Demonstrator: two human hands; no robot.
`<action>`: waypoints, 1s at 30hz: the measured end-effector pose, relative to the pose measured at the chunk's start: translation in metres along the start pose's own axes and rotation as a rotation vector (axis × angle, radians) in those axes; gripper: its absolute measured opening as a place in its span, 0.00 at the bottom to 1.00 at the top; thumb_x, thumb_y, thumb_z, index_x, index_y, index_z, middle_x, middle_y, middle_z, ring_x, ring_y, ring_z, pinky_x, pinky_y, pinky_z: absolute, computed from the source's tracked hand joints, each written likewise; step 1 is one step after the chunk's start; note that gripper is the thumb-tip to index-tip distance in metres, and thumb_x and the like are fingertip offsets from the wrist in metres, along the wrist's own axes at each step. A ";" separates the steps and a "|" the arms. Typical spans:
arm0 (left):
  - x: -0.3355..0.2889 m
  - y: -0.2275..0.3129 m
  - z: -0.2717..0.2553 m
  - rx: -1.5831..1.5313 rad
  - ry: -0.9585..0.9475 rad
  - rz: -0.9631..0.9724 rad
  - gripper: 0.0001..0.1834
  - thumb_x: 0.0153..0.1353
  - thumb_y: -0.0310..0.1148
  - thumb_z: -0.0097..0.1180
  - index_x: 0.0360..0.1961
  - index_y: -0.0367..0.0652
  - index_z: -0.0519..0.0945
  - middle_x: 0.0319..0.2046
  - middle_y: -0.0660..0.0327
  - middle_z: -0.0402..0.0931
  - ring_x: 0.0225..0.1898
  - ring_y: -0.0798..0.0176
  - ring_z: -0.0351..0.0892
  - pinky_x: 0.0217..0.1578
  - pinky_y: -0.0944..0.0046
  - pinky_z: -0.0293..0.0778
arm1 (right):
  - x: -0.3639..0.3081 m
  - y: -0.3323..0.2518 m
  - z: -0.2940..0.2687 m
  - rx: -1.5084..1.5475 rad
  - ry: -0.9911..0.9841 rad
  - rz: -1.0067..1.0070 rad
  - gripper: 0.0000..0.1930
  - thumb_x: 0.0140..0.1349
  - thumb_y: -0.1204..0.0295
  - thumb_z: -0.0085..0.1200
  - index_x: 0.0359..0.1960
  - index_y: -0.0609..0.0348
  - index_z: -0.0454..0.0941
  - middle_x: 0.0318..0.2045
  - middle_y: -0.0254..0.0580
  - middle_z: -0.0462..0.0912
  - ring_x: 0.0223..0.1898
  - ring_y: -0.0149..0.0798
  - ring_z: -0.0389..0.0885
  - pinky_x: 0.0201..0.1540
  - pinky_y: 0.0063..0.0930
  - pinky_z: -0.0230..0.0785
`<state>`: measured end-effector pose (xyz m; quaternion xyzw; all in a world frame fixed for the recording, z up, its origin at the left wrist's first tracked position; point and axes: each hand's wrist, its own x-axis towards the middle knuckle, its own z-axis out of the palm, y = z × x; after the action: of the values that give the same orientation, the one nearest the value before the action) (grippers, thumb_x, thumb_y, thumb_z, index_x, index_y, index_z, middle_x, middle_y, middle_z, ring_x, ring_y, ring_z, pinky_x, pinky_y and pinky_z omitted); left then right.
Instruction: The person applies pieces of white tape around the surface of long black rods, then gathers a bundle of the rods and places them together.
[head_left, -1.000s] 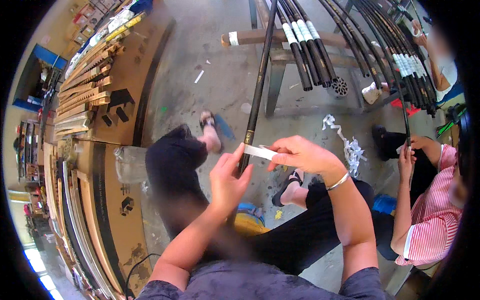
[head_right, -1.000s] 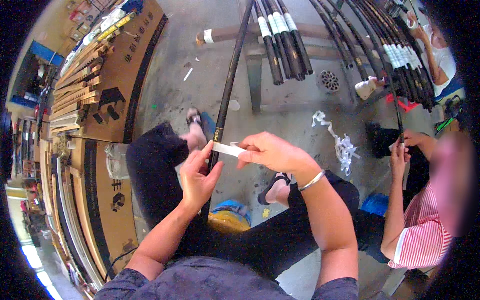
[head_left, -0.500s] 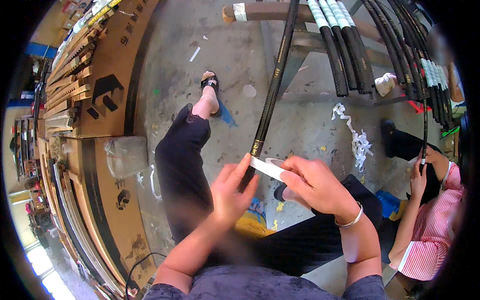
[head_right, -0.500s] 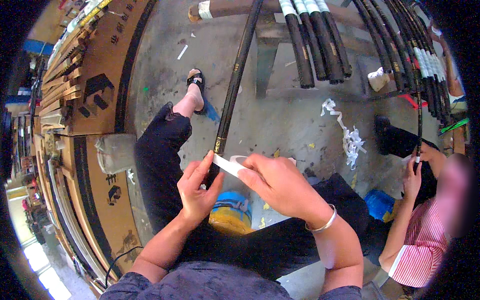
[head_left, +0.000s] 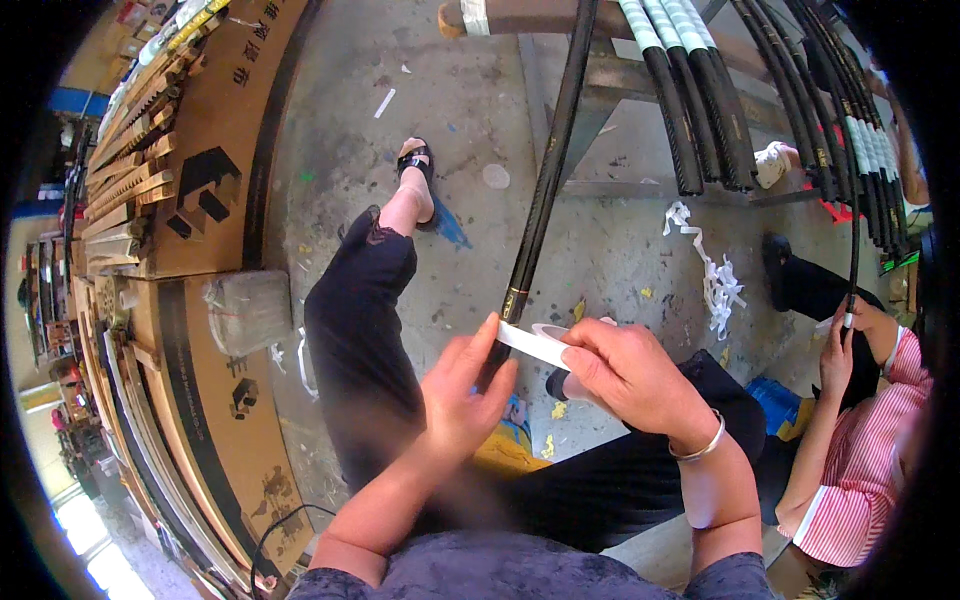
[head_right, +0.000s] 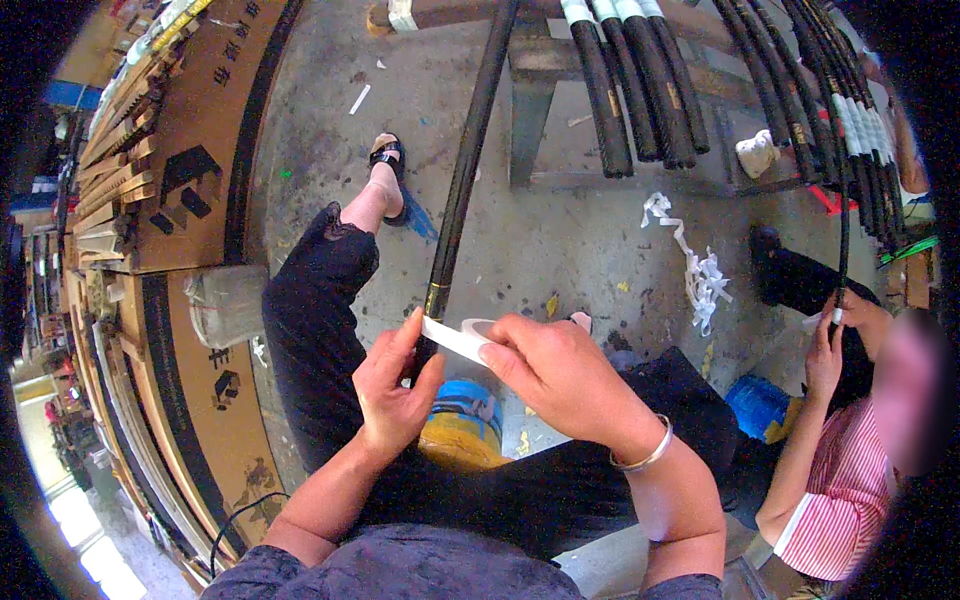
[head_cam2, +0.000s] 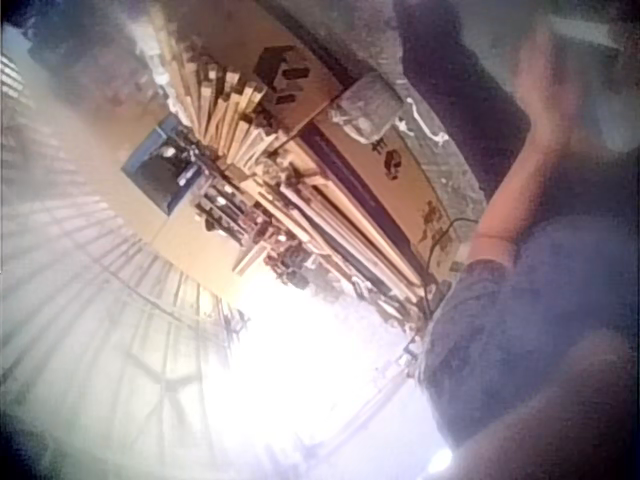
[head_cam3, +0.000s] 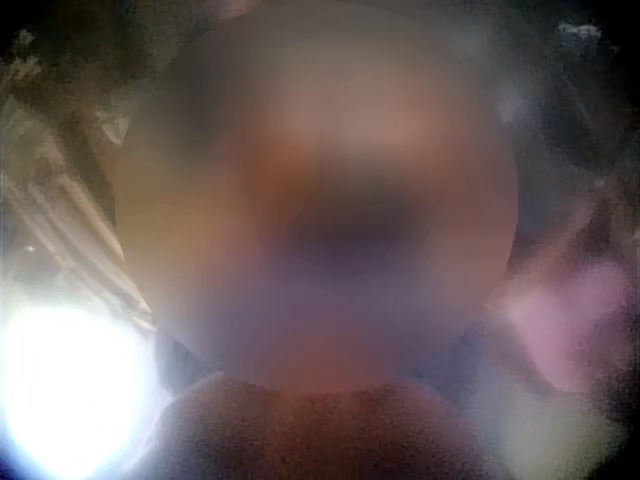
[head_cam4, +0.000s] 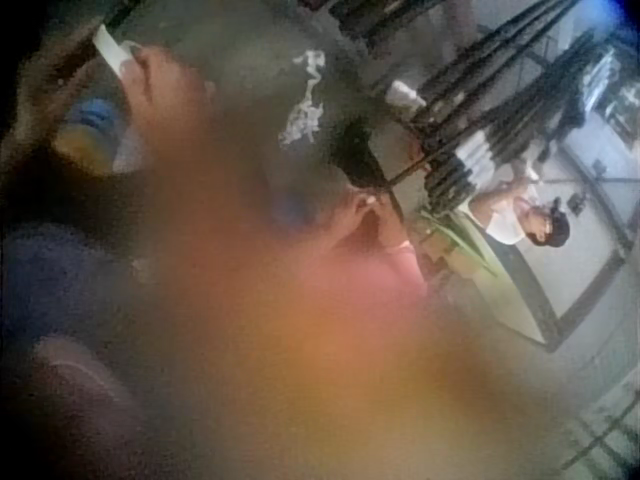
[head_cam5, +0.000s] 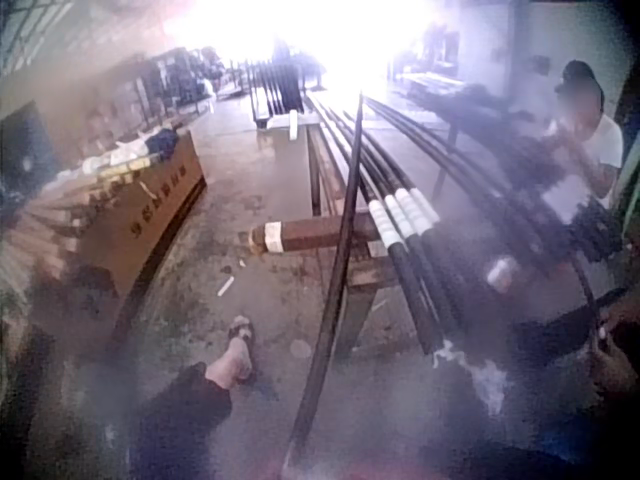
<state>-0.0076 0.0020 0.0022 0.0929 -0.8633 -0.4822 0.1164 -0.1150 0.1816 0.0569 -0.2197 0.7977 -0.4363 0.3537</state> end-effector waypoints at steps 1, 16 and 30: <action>0.000 -0.001 0.001 -0.005 0.002 0.006 0.31 0.49 0.18 0.63 0.58 0.38 0.74 0.29 0.61 0.75 0.25 0.73 0.70 0.25 0.74 0.69 | 0.000 0.000 0.000 0.004 -0.002 0.008 0.14 0.66 0.63 0.49 0.36 0.63 0.76 0.23 0.52 0.78 0.27 0.53 0.79 0.30 0.40 0.65; -0.004 -0.005 0.001 -0.009 -0.032 -0.005 0.29 0.51 0.18 0.61 0.58 0.36 0.73 0.33 0.59 0.77 0.27 0.72 0.72 0.28 0.73 0.72 | -0.001 0.004 0.000 0.001 -0.012 0.013 0.14 0.66 0.62 0.49 0.34 0.62 0.77 0.22 0.51 0.78 0.27 0.53 0.79 0.30 0.41 0.64; -0.008 0.002 0.002 -0.138 -0.161 -0.285 0.28 0.57 0.23 0.59 0.60 0.39 0.68 0.37 0.55 0.77 0.35 0.64 0.80 0.36 0.65 0.77 | 0.001 0.008 0.002 0.026 -0.023 0.004 0.15 0.67 0.61 0.48 0.34 0.63 0.77 0.22 0.53 0.78 0.27 0.54 0.79 0.30 0.41 0.65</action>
<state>-0.0011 0.0070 0.0023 0.1673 -0.8127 -0.5579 -0.0164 -0.1141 0.1842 0.0489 -0.2186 0.7884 -0.4432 0.3664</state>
